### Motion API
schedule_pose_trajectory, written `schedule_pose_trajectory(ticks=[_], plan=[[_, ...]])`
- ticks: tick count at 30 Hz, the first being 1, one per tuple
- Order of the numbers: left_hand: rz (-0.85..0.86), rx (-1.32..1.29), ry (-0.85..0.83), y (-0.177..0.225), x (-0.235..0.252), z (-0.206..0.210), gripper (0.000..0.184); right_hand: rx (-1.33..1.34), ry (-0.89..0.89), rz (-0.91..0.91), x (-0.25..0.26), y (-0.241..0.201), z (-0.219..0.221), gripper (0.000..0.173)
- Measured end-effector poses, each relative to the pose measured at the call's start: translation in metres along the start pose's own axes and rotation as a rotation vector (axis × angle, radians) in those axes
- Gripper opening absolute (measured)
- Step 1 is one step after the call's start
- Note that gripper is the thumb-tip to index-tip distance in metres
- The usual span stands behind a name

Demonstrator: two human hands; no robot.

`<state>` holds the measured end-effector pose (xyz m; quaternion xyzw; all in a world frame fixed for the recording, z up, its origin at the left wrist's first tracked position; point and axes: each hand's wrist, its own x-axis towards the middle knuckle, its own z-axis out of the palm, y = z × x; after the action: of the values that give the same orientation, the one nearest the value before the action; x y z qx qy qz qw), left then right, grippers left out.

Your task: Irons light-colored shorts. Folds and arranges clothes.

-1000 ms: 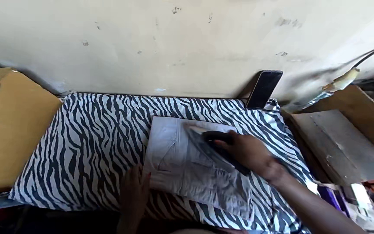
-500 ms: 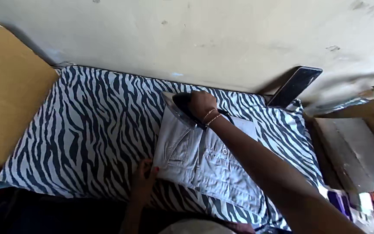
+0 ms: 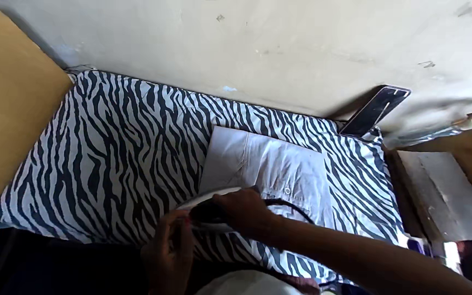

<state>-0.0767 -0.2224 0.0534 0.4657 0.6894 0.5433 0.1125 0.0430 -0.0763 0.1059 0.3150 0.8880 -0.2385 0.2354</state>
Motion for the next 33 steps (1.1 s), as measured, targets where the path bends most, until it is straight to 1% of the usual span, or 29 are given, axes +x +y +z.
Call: schedule_pose_trajectory(ticks=[2,4,6,9,10,11,13,15,16,17,18,19,20,21,23,24,25,26,27,28,29,30,31,32,33], plan=[[0.124,0.059,-0.065,0.014,0.0,0.016,0.023,0.02,0.044,0.019,0.009,-0.005,-0.008,0.026],[0.202,0.132,-0.101,0.018,-0.006,0.026,0.021,0.037,0.072,0.146,0.019,0.017,-0.03,0.032],[0.183,0.17,-0.145,0.012,-0.015,0.027,0.021,0.058,0.183,0.319,0.022,0.072,-0.043,0.036],[0.125,0.239,-0.224,0.001,-0.022,0.028,0.023,0.115,0.4,0.562,-0.005,0.167,-0.041,0.028],[0.139,0.253,-0.26,0.002,-0.021,0.034,0.023,0.106,0.412,0.607,-0.019,0.189,-0.037,0.026],[0.188,0.253,-0.299,0.006,-0.02,0.045,0.024,0.082,0.386,0.626,-0.032,0.203,-0.033,0.025],[0.364,0.222,-0.405,0.01,-0.02,0.083,0.028,0.049,0.32,0.64,-0.047,0.213,-0.03,0.028],[0.514,0.175,-0.636,0.002,-0.031,0.127,0.044,0.064,0.357,0.663,-0.046,0.215,-0.028,0.026],[0.556,0.148,-0.75,-0.007,-0.041,0.145,0.048,0.076,0.386,0.666,-0.043,0.213,-0.027,0.025],[0.572,0.123,-0.829,-0.014,-0.051,0.154,0.048,0.076,0.387,0.65,-0.041,0.21,-0.026,0.024],[0.558,0.108,-0.901,-0.014,-0.054,0.153,0.047,0.071,0.35,0.614,-0.042,0.207,-0.027,0.027],[0.503,0.102,-0.976,-0.01,-0.048,0.143,0.041,0.056,0.303,0.572,-0.045,0.207,-0.028,0.028],[0.436,0.115,-0.989,-0.007,-0.039,0.129,0.039,0.047,0.28,0.551,-0.05,0.211,-0.026,0.029],[0.406,0.153,-0.908,-0.007,-0.031,0.115,0.038,0.068,0.283,0.58,-0.055,0.217,-0.022,0.027],[0.357,0.26,-0.749,-0.008,-0.002,0.097,0.039,0.175,0.372,0.741,-0.065,0.233,-0.014,0.025],[0.341,0.303,-0.695,-0.005,0.016,0.096,0.04,0.236,0.417,0.816,-0.072,0.239,-0.01,0.027],[0.34,0.321,-0.647,0.002,0.033,0.102,0.04,0.278,0.431,0.85,-0.08,0.24,-0.004,0.032],[0.348,0.314,-0.61,0.011,0.047,0.115,0.04,0.305,0.408,0.849,-0.089,0.235,0.003,0.037],[0.372,0.299,-0.606,0.019,0.058,0.134,0.041,0.323,0.359,0.839,-0.101,0.224,0.014,0.042],[0.409,0.286,-0.64,0.022,0.067,0.157,0.044,0.334,0.315,0.836,-0.115,0.211,0.028,0.043],[0.468,0.299,-0.701,0.016,0.076,0.18,0.05,0.349,0.296,0.848,-0.129,0.2,0.043,0.041],[0.521,0.35,-0.756,0.002,0.084,0.197,0.055,0.372,0.291,0.881,-0.142,0.19,0.059,0.038],[0.552,0.426,-0.755,-0.022,0.094,0.208,0.057,0.384,0.307,0.933,-0.154,0.184,0.074,0.036],[0.549,0.515,-0.724,-0.048,0.106,0.209,0.057,0.388,0.333,0.994,-0.163,0.182,0.085,0.035],[0.537,0.578,-0.661,-0.067,0.117,0.206,0.056,0.385,0.366,1.045,-0.167,0.183,0.09,0.034]])
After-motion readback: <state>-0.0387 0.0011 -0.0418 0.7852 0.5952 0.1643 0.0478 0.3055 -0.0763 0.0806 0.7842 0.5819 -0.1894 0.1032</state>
